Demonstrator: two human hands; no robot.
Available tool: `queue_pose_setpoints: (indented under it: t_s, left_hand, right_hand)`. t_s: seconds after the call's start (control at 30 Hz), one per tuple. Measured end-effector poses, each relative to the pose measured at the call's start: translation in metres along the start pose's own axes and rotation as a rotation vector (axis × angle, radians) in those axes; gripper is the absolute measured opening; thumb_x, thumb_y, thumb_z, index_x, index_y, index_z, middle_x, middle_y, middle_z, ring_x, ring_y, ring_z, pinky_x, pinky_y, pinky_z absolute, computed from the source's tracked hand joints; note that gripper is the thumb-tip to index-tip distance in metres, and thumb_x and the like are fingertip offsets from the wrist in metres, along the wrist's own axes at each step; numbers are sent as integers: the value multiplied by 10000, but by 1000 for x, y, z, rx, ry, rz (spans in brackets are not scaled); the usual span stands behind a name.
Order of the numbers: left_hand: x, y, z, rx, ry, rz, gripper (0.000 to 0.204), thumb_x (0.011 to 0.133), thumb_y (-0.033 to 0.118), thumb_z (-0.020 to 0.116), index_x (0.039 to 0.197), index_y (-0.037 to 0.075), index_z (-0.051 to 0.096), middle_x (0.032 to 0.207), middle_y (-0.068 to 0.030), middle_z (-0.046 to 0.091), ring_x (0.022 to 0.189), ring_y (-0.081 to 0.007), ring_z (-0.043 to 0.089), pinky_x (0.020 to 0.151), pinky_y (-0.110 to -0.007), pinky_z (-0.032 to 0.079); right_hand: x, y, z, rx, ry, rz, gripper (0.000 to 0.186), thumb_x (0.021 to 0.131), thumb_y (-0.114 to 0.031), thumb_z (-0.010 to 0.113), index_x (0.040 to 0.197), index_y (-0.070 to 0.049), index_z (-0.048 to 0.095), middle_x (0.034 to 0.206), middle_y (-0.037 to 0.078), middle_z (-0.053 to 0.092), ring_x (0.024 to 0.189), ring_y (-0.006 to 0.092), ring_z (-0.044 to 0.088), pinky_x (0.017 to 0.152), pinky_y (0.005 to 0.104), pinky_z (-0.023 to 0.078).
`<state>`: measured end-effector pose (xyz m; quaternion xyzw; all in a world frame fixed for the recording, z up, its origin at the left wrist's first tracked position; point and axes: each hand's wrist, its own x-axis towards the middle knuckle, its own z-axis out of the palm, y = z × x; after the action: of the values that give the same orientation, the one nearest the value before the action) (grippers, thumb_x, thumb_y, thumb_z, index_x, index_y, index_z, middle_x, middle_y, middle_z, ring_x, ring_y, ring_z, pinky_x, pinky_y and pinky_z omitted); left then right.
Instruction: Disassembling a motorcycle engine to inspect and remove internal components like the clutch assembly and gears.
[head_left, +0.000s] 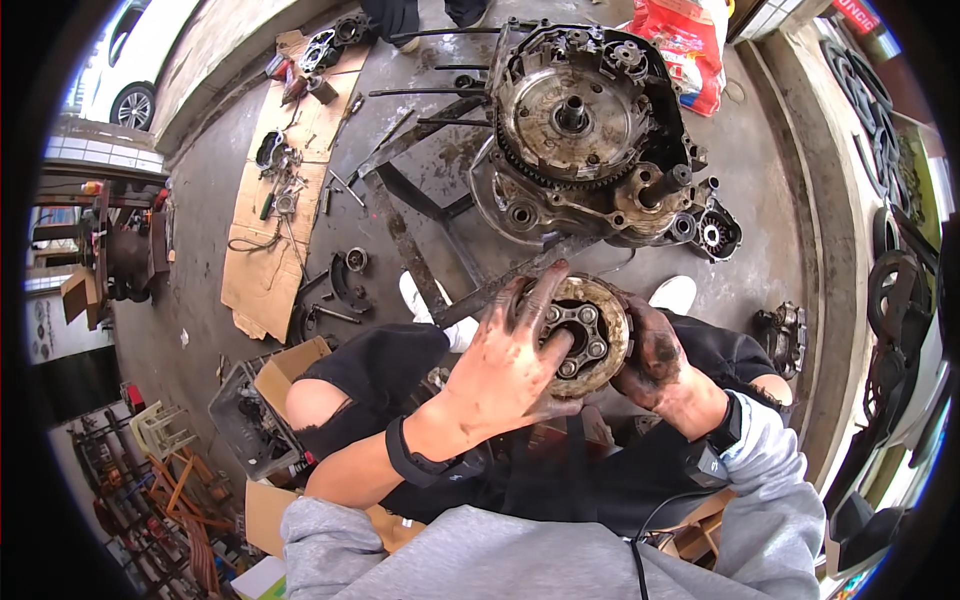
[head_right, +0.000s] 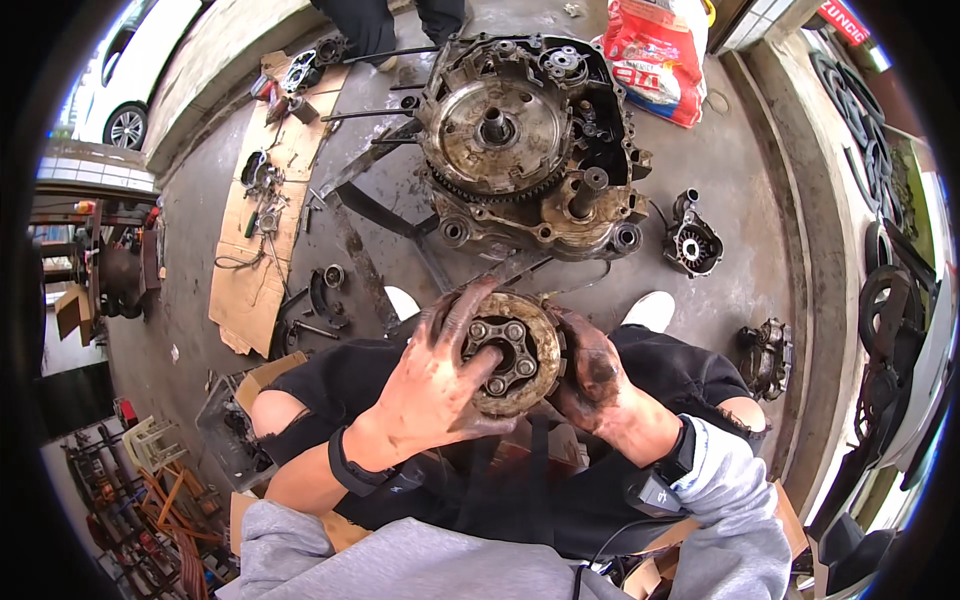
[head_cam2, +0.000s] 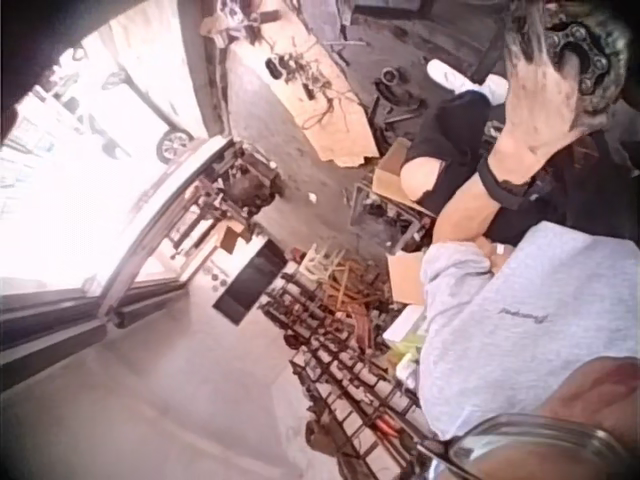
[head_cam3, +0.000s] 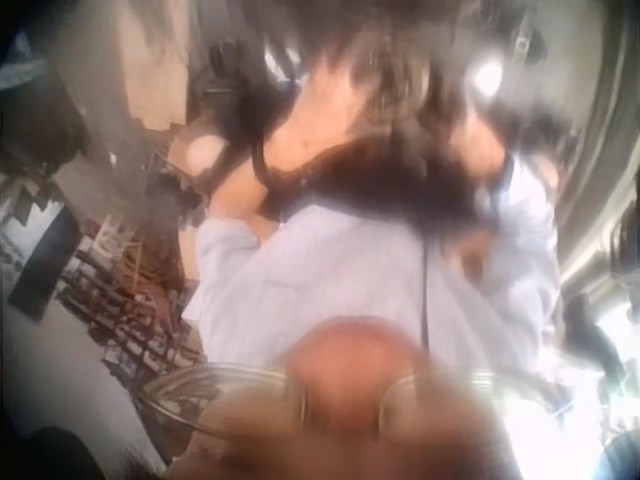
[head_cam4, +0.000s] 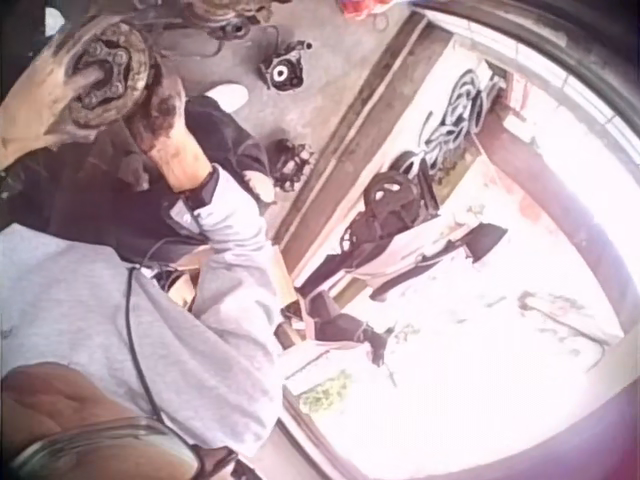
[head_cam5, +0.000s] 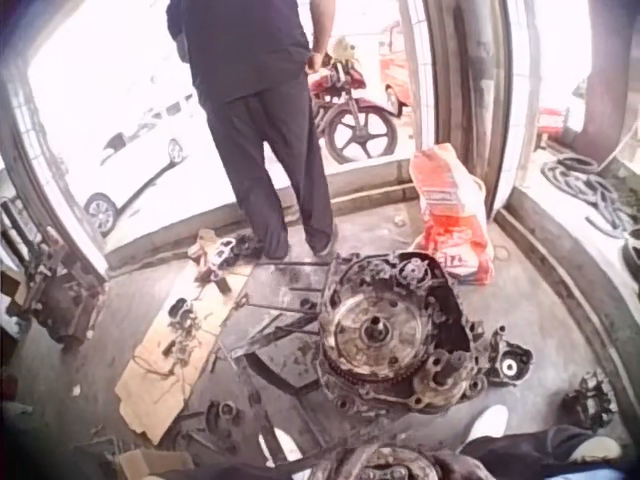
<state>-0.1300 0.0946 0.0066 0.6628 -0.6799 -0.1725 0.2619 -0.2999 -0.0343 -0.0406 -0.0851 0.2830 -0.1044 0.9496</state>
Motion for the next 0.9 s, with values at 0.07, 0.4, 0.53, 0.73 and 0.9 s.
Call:
queue_pose_setpoints:
  t_s: [0.07, 0.4, 0.53, 0.73, 0.9]
  left_hand:
    - [5, -3, -5, -95, 48, -38, 606, 535, 355, 949, 949, 6, 677, 1441, -318, 412, 1251, -508, 480, 1035, -532, 444]
    - [57, -14, -109, 62, 381, 61, 676, 497, 365, 947, 970, 37, 591, 1437, -375, 427, 1240, -536, 537, 1040, -559, 476]
    - [120, -34, -133, 142, 294, 126, 614, 501, 366, 945, 902, -8, 669, 1457, -287, 459, 1253, -481, 545, 1030, -517, 470]
    - [166, -48, -126, 192, 93, 113, 583, 482, 283, 936, 913, 35, 632, 1472, -247, 463, 1243, -473, 519, 1006, -524, 450]
    - [166, -61, -125, 83, 73, 109, 624, 463, 298, 957, 911, 57, 595, 1447, -265, 491, 1222, -459, 560, 993, -509, 463]
  right_hand:
    - [3, -3, 0, -29, -14, 12, 504, 1044, -390, 511, 1380, -14, 501, 1312, 112, 629, 1176, 242, 636, 1070, 403, 501]
    - [9, 12, 12, -294, -87, 280, 200, 1059, -191, 513, 1101, 0, 557, 981, 141, 656, 890, 290, 734, 761, 373, 632]
    - [27, 19, 13, -615, -142, 392, 222, 1053, -222, 535, 1081, -5, 576, 953, 103, 655, 840, 218, 716, 739, 333, 603]
    - [35, 6, -10, -605, -9, 370, 216, 1037, -213, 590, 1067, 0, 601, 950, 84, 657, 807, 185, 690, 721, 316, 586]
    - [32, -3, -17, -584, 26, 343, 232, 1039, -204, 584, 1116, 15, 599, 938, 72, 650, 816, 146, 662, 720, 282, 563]
